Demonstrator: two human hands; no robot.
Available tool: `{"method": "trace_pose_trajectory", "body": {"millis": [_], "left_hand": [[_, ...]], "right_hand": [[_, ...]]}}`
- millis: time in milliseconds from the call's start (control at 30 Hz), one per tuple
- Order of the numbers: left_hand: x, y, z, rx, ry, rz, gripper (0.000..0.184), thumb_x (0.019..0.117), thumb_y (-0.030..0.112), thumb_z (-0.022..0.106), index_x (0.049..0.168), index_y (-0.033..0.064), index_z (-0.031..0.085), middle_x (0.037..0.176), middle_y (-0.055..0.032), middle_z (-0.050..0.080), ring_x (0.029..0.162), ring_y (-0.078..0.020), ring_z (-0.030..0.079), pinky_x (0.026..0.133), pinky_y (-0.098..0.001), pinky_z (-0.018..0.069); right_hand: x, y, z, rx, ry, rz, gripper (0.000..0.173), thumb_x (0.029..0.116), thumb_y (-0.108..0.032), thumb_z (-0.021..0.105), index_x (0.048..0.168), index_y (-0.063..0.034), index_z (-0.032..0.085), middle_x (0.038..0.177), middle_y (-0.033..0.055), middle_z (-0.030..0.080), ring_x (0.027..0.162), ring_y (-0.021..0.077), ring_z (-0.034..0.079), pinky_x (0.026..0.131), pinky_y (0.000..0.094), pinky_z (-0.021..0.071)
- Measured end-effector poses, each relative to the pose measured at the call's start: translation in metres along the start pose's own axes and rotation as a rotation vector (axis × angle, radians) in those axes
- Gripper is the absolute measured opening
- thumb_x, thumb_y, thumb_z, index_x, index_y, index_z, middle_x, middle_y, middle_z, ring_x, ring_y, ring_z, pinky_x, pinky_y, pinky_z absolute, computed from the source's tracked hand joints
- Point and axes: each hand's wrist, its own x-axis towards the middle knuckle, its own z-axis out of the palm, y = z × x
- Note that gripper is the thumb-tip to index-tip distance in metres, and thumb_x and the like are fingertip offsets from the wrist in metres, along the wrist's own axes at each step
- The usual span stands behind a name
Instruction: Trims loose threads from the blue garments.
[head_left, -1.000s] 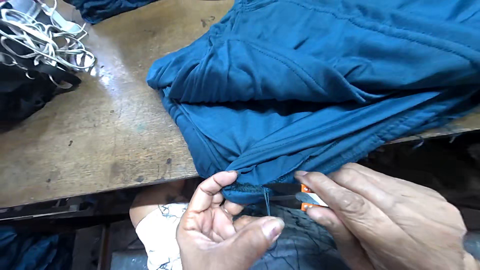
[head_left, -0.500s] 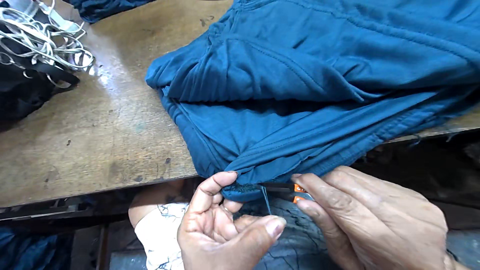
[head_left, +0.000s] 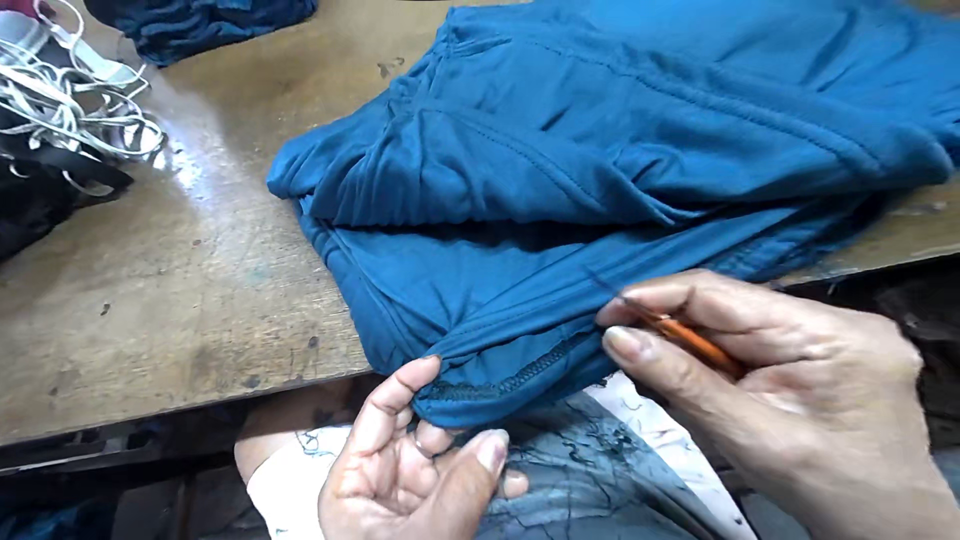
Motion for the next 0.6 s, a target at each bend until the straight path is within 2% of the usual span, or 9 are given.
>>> {"method": "trace_pose_trajectory", "body": {"millis": [67, 133, 267, 367, 467, 533, 600], "left_hand": [[-0.001, 0.0, 0.001, 0.029, 0.024, -0.003, 0.048, 0.0834, -0.018, 0.068, 0.129, -0.0073, 0.057, 0.107, -0.0182, 0.074, 0.079, -0.0206, 0.076, 0.062, -0.0328, 0.0657], [-0.001, -0.001, 0.001, 0.056, 0.04, 0.017, 0.047, 0.0826, -0.019, 0.069, 0.127, -0.0073, 0.059, 0.106, -0.0177, 0.074, 0.078, -0.0206, 0.076, 0.063, -0.0334, 0.0661], [-0.001, -0.003, -0.003, 0.123, 0.015, 0.063, 0.052, 0.0805, -0.021, 0.069, 0.129, -0.0062, 0.059, 0.111, -0.0156, 0.074, 0.083, -0.0207, 0.077, 0.066, -0.034, 0.067], [-0.001, -0.006, -0.007, 0.142, 0.001, 0.088, 0.054, 0.08, -0.02, 0.071, 0.131, -0.0056, 0.059, 0.112, -0.0157, 0.074, 0.082, -0.0213, 0.077, 0.066, -0.0338, 0.0673], [0.0, -0.008, -0.008, 0.155, 0.014, 0.102, 0.057, 0.0784, -0.021, 0.072, 0.132, -0.0061, 0.059, 0.111, -0.0151, 0.074, 0.079, -0.0204, 0.077, 0.064, -0.0337, 0.0674], [0.0, -0.009, -0.009, 0.166, 0.022, 0.104, 0.06, 0.0774, -0.021, 0.072, 0.133, -0.0053, 0.057, 0.112, -0.014, 0.073, 0.077, -0.0197, 0.077, 0.064, -0.0338, 0.0675], [0.002, -0.011, -0.012, 0.17, 0.022, 0.121, 0.06, 0.077, -0.021, 0.073, 0.132, -0.0047, 0.055, 0.113, -0.0147, 0.072, 0.076, -0.0206, 0.076, 0.062, -0.0341, 0.0674]], "right_hand": [[0.001, -0.003, 0.008, -0.077, -0.001, -0.023, 0.021, 0.0902, -0.032, 0.075, 0.101, -0.0145, 0.072, 0.074, -0.0151, 0.06, 0.058, -0.0081, 0.048, 0.047, 0.0083, 0.0387], [0.003, -0.004, 0.015, -0.16, 0.02, -0.054, 0.022, 0.088, -0.034, 0.076, 0.097, -0.0138, 0.072, 0.073, -0.0144, 0.059, 0.059, -0.0095, 0.048, 0.048, 0.0075, 0.0375], [0.005, 0.001, 0.022, -0.248, 0.013, -0.108, 0.009, 0.0878, -0.018, 0.068, 0.092, -0.0127, 0.074, 0.073, -0.0113, 0.063, 0.062, -0.0078, 0.054, 0.052, 0.0087, 0.0414], [0.003, 0.004, 0.016, -0.105, -0.057, -0.102, 0.006, 0.0913, -0.013, 0.065, 0.092, -0.012, 0.07, 0.072, -0.0108, 0.06, 0.06, -0.0058, 0.053, 0.051, 0.0087, 0.0428], [-0.004, 0.007, 0.006, 0.25, -0.218, -0.003, 0.005, 0.097, -0.017, 0.063, 0.097, -0.0146, 0.067, 0.071, -0.0087, 0.056, 0.058, -0.0031, 0.05, 0.05, 0.0106, 0.0424], [-0.016, 0.014, -0.001, 0.42, -0.406, -0.003, 0.013, 0.1026, -0.025, 0.061, 0.101, -0.013, 0.065, 0.075, -0.0067, 0.056, 0.064, -0.0042, 0.052, 0.056, 0.0104, 0.0436], [-0.027, 0.021, -0.006, 0.513, -0.66, -0.077, 0.02, 0.1073, -0.024, 0.054, 0.104, -0.0056, 0.061, 0.082, 0.0017, 0.058, 0.073, 0.0016, 0.056, 0.065, 0.0153, 0.0484]]}}
